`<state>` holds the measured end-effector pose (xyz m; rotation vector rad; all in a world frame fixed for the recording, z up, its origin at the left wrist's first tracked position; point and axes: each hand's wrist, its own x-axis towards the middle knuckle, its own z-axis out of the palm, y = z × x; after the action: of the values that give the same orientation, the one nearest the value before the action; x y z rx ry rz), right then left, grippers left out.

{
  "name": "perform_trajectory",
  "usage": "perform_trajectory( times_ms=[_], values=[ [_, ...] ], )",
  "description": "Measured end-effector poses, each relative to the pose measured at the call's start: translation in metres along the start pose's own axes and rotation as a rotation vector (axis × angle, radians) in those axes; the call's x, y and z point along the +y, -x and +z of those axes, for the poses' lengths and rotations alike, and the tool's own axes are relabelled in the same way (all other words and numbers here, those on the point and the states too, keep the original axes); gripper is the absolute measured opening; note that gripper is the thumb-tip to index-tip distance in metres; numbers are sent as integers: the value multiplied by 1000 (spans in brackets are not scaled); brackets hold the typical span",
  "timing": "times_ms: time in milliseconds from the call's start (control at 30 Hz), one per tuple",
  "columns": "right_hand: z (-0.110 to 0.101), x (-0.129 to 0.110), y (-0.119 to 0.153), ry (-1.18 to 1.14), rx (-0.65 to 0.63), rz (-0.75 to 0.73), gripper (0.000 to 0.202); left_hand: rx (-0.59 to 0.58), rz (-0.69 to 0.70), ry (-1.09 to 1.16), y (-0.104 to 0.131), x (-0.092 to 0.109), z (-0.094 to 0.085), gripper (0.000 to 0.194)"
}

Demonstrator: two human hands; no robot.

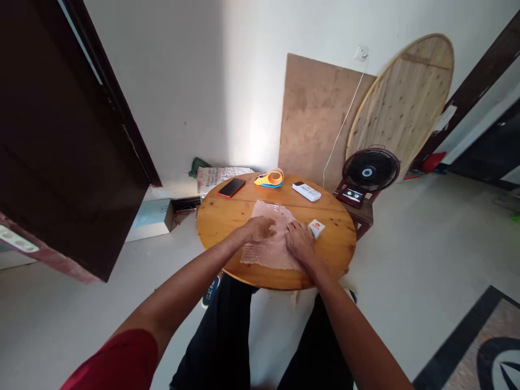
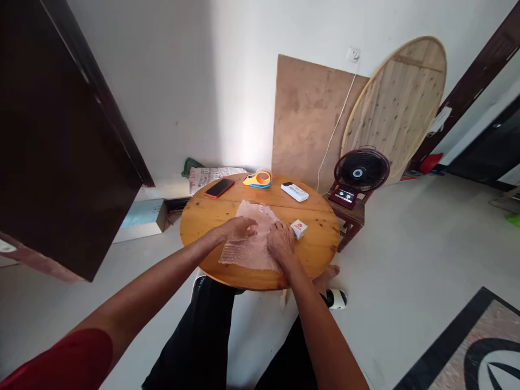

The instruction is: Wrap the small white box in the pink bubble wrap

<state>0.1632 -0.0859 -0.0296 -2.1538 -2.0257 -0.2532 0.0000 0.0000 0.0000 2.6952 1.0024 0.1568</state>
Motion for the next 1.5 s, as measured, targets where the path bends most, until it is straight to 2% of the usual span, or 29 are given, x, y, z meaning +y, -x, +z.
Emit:
perform_trajectory(
  times_ms=[133,200,300,467,633,767,900,967,1033,1133,1233,1300,1367,1433,1500],
  values=[
    [7,2,-2,2,24,-23,32,105,165,-25,-12,-1,9,35],
    [9,3,-2,-2,29,-35,30,123,218,-29,-11,-4,20,43],
    [10,4,-2,-7,65,-43,28,140,235,-1,-8,-13,34,66],
    [12,9,-3,-38,112,-18,24,134,236,35,-7,-21,42,84],
    [12,9,-3,-69,126,39,26,99,231,40,-7,-21,41,90],
    [12,13,1,-86,142,-22,31,102,231,33,-7,-21,42,91],
    [-2,30,4,-80,201,-67,33,115,240,28,-8,-23,45,90],
    [-12,41,3,-38,207,-30,32,118,239,25,-9,-24,46,89],
    [-18,51,1,17,189,66,41,117,238,23,-9,-24,47,88],
    [-20,65,-2,13,64,216,55,125,242,19,-8,-24,47,88],
    [-22,77,-3,-89,-49,336,52,134,246,19,-8,-25,47,87],
    [-31,80,-3,-181,-11,417,52,133,246,15,-8,-25,48,86],
    [-47,77,-1,-357,95,456,54,135,247,14,-8,-25,48,85],
    [-68,64,0,-645,158,387,54,138,246,20,-9,-24,48,85],
    [-86,40,0,-918,72,248,54,134,245,35,-8,-23,45,87]
  ],
)
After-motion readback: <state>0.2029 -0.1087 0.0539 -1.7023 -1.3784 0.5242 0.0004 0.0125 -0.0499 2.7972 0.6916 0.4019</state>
